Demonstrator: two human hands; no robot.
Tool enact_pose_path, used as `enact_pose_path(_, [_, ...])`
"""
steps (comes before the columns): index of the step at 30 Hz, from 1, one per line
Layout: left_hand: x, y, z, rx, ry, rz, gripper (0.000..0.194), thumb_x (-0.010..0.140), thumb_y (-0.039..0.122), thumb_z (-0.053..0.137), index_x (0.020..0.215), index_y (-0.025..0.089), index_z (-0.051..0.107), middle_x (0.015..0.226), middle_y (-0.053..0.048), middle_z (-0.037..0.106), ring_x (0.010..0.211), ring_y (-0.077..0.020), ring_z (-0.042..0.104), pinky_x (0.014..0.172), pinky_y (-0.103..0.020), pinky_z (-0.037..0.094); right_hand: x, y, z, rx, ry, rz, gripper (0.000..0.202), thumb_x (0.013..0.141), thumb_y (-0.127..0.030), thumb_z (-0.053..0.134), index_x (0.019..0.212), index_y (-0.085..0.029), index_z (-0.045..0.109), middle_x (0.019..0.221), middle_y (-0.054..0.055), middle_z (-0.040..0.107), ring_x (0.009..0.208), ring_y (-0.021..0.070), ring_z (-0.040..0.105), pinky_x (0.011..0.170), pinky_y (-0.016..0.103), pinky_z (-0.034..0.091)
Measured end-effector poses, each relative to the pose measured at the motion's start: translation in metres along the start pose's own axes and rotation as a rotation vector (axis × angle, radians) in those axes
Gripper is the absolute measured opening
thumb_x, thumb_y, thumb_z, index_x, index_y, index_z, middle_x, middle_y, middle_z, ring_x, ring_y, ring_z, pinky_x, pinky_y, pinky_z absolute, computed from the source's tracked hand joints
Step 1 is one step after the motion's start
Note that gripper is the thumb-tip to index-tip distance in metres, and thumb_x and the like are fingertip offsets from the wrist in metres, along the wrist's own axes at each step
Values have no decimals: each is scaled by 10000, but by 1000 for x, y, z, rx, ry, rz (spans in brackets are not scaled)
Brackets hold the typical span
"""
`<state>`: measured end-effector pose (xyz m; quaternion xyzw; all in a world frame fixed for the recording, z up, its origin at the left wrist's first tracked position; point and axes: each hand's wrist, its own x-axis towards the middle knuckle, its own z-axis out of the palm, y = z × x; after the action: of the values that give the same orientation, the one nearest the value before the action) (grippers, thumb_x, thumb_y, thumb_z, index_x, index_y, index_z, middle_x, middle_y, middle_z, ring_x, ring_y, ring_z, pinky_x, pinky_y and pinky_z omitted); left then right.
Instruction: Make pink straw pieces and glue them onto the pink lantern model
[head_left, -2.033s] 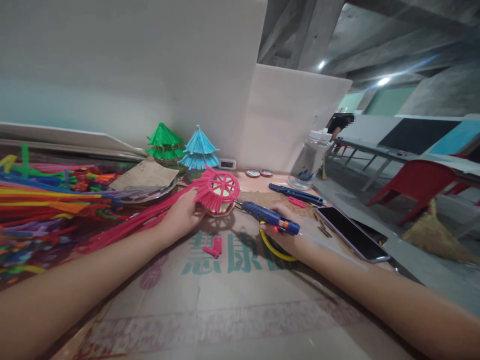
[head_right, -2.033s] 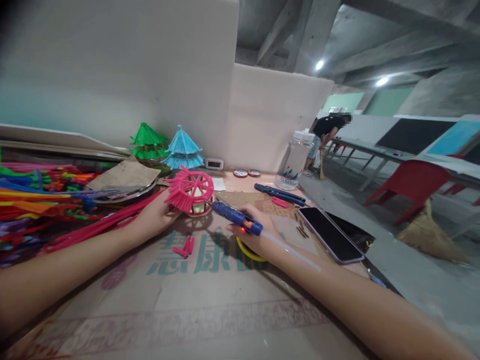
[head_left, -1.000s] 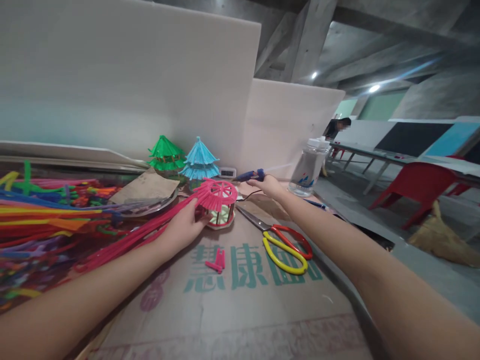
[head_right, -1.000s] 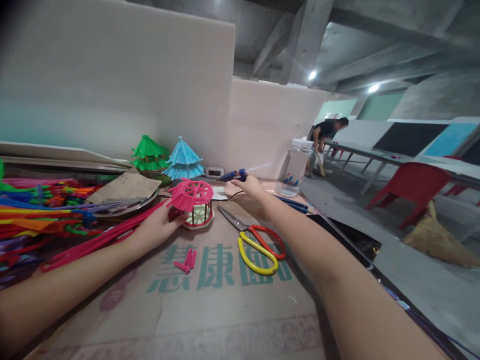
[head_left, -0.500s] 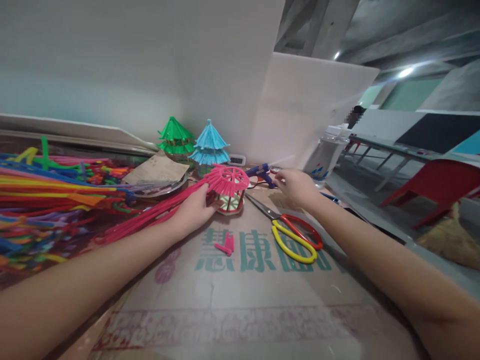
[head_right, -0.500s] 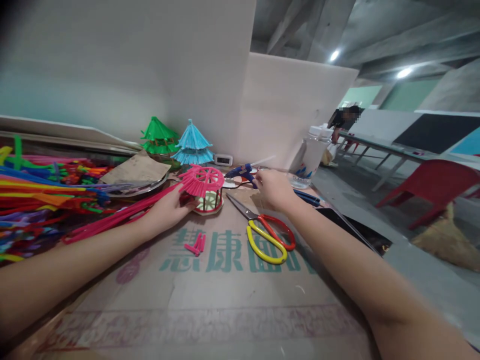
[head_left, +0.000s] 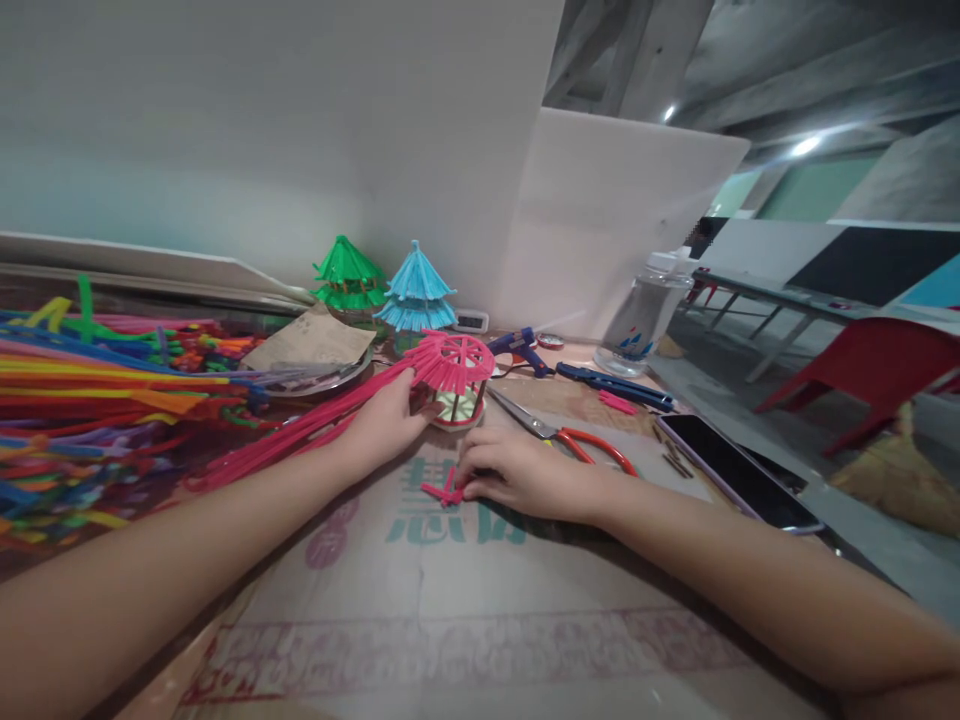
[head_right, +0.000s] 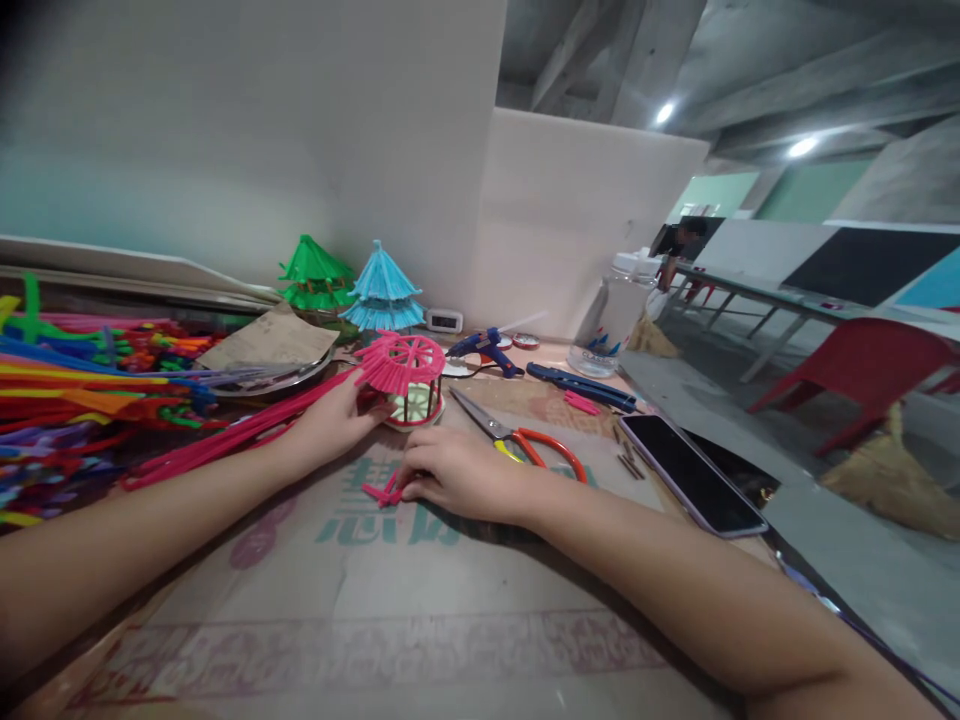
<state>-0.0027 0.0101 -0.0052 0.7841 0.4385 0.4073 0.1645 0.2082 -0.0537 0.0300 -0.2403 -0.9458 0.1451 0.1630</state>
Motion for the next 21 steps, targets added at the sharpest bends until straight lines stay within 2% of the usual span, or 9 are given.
enact_pose_path(3, [0, -3, 1, 1, 8, 18, 341, 823, 334, 587, 1118, 168, 541, 1054, -104, 673, 1008, -284, 627, 900, -427, 485, -7, 1, 4, -50, 51, -6, 120, 902, -185, 561, 890, -170, 680, 896, 64, 674, 858, 158, 613, 797, 284, 492])
enact_pose_path(7, [0, -3, 1, 24, -4, 26, 345, 830, 341, 585, 1127, 169, 545, 1096, -115, 663, 1024, -290, 623, 906, -431, 482, -18, -1, 9, -146, 138, 75, 163, 918, -202, 515, 967, -195, 670, 871, 43, 709, 808, 165, 643, 751, 279, 501])
enact_pose_path(10, [0, 1, -1, 40, -21, 27, 342, 847, 351, 573, 1130, 160, 549, 1140, -127, 649, 1056, -290, 610, 933, -440, 468, -22, 0, 12, -98, 153, 27, 198, 917, -220, 510, 1012, -208, 684, 897, 37, 725, 837, 168, 659, 779, 281, 513])
enact_pose_path(14, [0, 3, -1, 37, -26, 79, 380, 859, 349, 562, 1188, 162, 529, 1222, -130, 615, 1137, -288, 574, 981, -435, 441, -21, -2, 9, -15, 160, -19, 316, 917, -182, 485, 1191, -236, 634, 1040, 31, 732, 928, 163, 673, 846, 284, 515])
enact_pose_path(17, [0, 0, 0, 37, -17, 85, 391, 850, 356, 567, 1192, 172, 525, 1223, -126, 614, 1143, -294, 571, 974, -438, 447, -21, -7, -1, -59, 215, 67, 239, 911, -207, 510, 1076, -236, 680, 1010, 36, 742, 896, 173, 684, 798, 281, 518])
enact_pose_path(19, [-1, -1, 0, 44, -16, 64, 356, 837, 353, 578, 1146, 177, 546, 1147, -119, 645, 1085, -295, 597, 940, -437, 467, -21, -10, -8, -36, 312, 154, 165, 904, -242, 538, 967, -220, 688, 906, 34, 741, 803, 162, 678, 722, 262, 509])
enact_pose_path(21, [-1, -2, 0, 53, -18, 54, 313, 817, 334, 596, 1089, 181, 570, 1078, -111, 661, 1036, -294, 612, 919, -434, 476, -21, -9, -11, 105, 455, 243, 133, 909, -270, 537, 912, -200, 650, 813, 26, 715, 721, 141, 653, 653, 243, 492])
